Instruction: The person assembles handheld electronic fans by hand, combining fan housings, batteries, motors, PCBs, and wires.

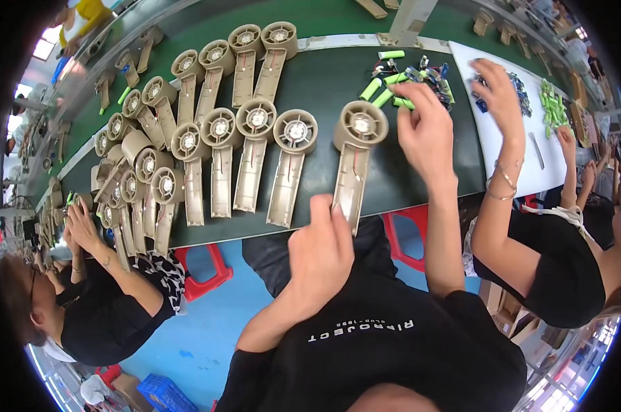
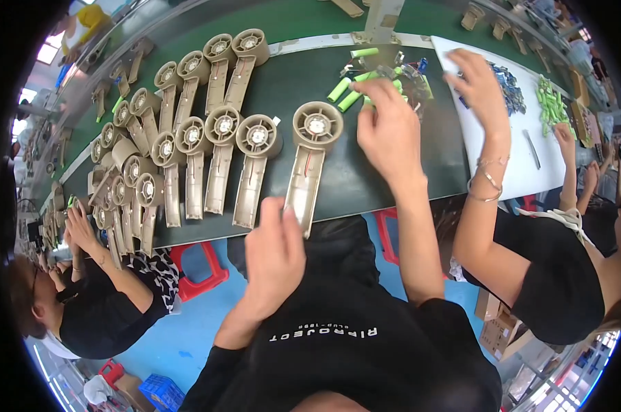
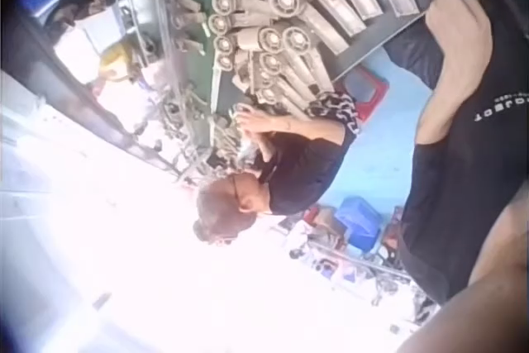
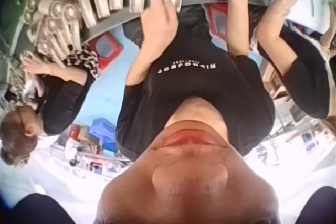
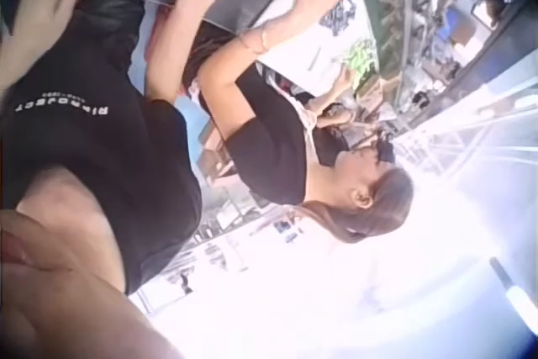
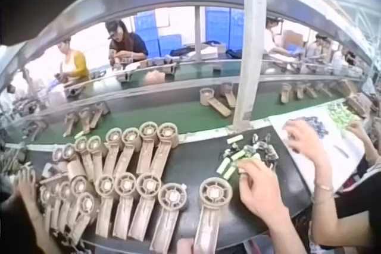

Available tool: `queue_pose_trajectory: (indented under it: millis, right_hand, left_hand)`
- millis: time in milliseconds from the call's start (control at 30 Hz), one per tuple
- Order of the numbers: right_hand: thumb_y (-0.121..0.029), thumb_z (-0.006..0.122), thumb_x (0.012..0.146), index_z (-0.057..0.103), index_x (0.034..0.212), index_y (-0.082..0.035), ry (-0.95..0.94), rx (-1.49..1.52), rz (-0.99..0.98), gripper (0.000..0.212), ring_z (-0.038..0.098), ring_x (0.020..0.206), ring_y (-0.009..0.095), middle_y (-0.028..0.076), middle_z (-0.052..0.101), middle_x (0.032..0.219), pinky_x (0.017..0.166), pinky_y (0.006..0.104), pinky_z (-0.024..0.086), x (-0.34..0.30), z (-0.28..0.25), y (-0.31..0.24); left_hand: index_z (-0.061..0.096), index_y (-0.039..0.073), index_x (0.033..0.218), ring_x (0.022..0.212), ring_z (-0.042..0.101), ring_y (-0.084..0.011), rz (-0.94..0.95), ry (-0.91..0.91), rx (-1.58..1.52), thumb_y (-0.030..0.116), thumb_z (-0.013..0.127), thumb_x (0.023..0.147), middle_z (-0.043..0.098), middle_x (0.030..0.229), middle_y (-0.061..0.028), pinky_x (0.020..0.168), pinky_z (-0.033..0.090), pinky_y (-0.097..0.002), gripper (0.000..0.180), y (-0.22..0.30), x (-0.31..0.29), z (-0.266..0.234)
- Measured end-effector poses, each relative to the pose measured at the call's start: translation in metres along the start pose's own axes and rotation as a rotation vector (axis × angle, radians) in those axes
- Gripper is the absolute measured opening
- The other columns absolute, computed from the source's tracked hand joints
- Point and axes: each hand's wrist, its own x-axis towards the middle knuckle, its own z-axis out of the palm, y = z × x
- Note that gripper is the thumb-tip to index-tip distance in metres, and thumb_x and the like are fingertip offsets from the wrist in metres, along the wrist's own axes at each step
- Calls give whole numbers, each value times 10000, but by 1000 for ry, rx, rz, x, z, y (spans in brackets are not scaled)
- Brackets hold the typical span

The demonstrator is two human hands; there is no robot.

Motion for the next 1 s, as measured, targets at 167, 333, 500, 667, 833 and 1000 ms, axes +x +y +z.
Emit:
queue_pose_trajectory:
  millis: [167,333,500,667,833,1000]
  right_hand:
    - [-73,575,870,676,1079,-55,-3,-188,-113,232,665,843,266,84,671,1108,764,345,513,39,21,29]
    - [-143,619,882,702,1050,-75,-121,-288,-94,200,672,837,245,65,706,1000,779,354,520,56,18,34]
    - [-129,703,870,659,1148,-38,34,329,164,296,439,605,18,-8,661,916,539,186,371,53,-15,10]
    - [-53,715,827,620,1177,1,-82,723,215,367,508,653,21,36,663,985,562,170,387,20,-46,-62]
    - [10,679,824,591,1172,18,-364,780,133,359,604,795,62,93,669,1065,704,202,491,-26,-33,-87]
    - [-2,623,881,646,1112,-1,-327,812,275,232,553,700,45,68,663,1040,599,188,457,-45,-27,-35]
  left_hand:
    - [441,-1,1038,517,591,-411,-3,82,98,157,506,988,578,548,-191,471,443,-508,178,-25,7,41]
    - [540,-4,1164,454,550,-339,0,55,100,196,615,948,536,516,-138,459,379,-425,303,-30,7,20]
    - [628,12,998,440,524,-237,170,174,-32,37,668,884,563,573,-106,456,403,-357,123,-19,10,-20]
    - [669,15,1091,809,622,-277,562,427,53,0,737,781,649,1005,-145,669,486,-332,318,-8,42,-28]
    - [586,-34,1263,919,653,-324,780,526,51,-40,729,744,660,1104,-183,791,523,-370,538,-14,55,-3]
    - [590,-45,1180,646,618,-123,304,288,-540,-56,554,888,673,850,-86,588,489,-270,295,-22,33,-8]
